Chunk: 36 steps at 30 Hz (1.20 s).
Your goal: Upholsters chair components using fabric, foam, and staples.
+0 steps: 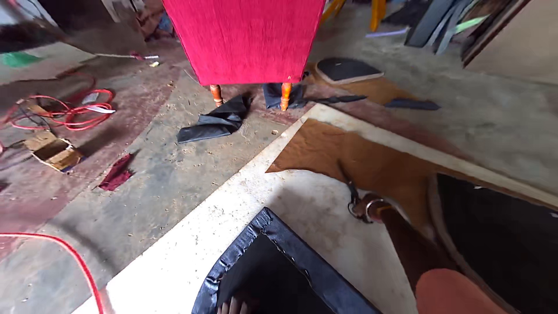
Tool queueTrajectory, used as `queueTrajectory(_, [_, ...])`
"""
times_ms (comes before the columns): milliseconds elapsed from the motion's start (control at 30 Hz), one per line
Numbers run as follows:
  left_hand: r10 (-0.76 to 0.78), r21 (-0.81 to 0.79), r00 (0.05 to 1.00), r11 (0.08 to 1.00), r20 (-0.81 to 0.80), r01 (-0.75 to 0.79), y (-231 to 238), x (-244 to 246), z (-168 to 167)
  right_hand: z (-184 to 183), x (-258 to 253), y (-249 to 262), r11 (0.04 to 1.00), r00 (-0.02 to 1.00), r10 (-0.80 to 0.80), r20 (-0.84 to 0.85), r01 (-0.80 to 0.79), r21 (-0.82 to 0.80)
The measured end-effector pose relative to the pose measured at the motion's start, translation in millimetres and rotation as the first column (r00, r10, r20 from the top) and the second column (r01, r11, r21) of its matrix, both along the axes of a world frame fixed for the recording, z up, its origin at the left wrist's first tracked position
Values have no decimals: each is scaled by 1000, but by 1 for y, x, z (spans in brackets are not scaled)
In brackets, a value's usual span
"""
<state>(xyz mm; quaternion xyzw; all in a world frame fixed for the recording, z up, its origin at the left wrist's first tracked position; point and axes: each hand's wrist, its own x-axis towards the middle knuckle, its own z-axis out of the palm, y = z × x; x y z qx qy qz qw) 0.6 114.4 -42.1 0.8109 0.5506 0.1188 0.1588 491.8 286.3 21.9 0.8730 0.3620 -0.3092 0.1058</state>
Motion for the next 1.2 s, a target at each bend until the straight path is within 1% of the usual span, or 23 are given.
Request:
queueTrajectory(67, [-4,64,1000,998,-4,4,9,3,-1,15,-10,-67,999,994,-52,-94,50,-21])
queueTrajectory(133, [-31,90,999,995,-20,32,16,5,11,43,-37,-152,992,959,-116,-257,126,20])
queueTrajectory(167, [-59,48,998,997,-2,59,13,6,23,58,-53,-199,976,918,-172,-359,207,63])
queueTrajectory(233, [-73,-161,996,984,51,81,-5,6,37,73,-81,-299,895,790,-295,-537,426,135])
queueTrajectory(267, [-70,-221,993,971,97,90,-13,5,39,73,-94,-343,836,725,-328,-606,521,171])
queueTrajectory(333, [-87,-282,982,950,168,133,-52,8,47,63,-117,-413,763,662,-331,-673,607,222])
queueTrajectory(400, [-149,-333,977,923,150,192,-105,13,60,42,-145,-454,725,590,-320,-742,656,210])
queueTrajectory(433, [-188,-340,976,916,110,214,-126,14,64,36,-161,-457,717,553,-307,-775,669,193])
queueTrajectory(467, [-219,-359,975,907,45,221,-145,12,68,35,-177,-452,717,543,-314,-779,673,180])
queueTrajectory(500, [-246,-367,969,904,-23,220,-162,9,69,34,-191,-443,729,594,-322,-737,653,207])
queueTrajectory(533, [-273,-362,958,905,-86,225,-175,3,69,30,-201,-433,736,690,-331,-644,616,281])
queueTrajectory(567, [-302,-355,943,904,-138,237,-184,-3,68,25,-207,-423,738,796,-341,-500,556,382])
queueTrajectory(600, [-322,-356,931,902,-173,246,-189,-8,67,22,-210,-414,734,874,-344,-344,479,482])
queueTrajectory(667, [-306,-345,939,908,-157,238,-189,-14,72,22,-209,-393,746,943,-313,-109,315,586])
queueTrajectory(700, [-283,-338,950,914,-129,226,-188,-19,74,21,-212,-383,783,967,-251,-36,225,580])
queueTrajectory(733, [-260,-348,960,914,-105,209,-189,-24,77,18,-218,-376,829,984,-179,-7,155,537])
queueTrajectory(767, [-234,-384,968,905,-94,182,-189,-29,80,15,-225,-370,867,990,-143,-18,134,480])
queueTrajectory(833, [-212,-427,973,891,-93,154,-179,-28,83,14,-225,-356,900,983,-177,-44,180,397])
queueTrajectory(900, [-225,-450,966,881,-128,145,-172,-24,85,15,-214,-352,907,977,-204,-66,214,363])
queueTrajectory(967, [-242,-471,957,871,-163,140,-166,-23,86,11,-197,-356,882,963,-236,-129,268,388])
queueTrajectory(1000, [-237,-478,958,868,-160,135,-163,-22,86,12,-191,-358,888,962,-234,-140,270,371])
queueTrajectory(1100, [-221,-495,967,859,-125,133,-162,-24,84,15,-190,-361,948,982,-175,-70,187,256])
queueTrajectory(1200, [-240,-493,966,855,-101,161,-164,-27,83,21,-187,-365,988,999,-43,-7,44,151])
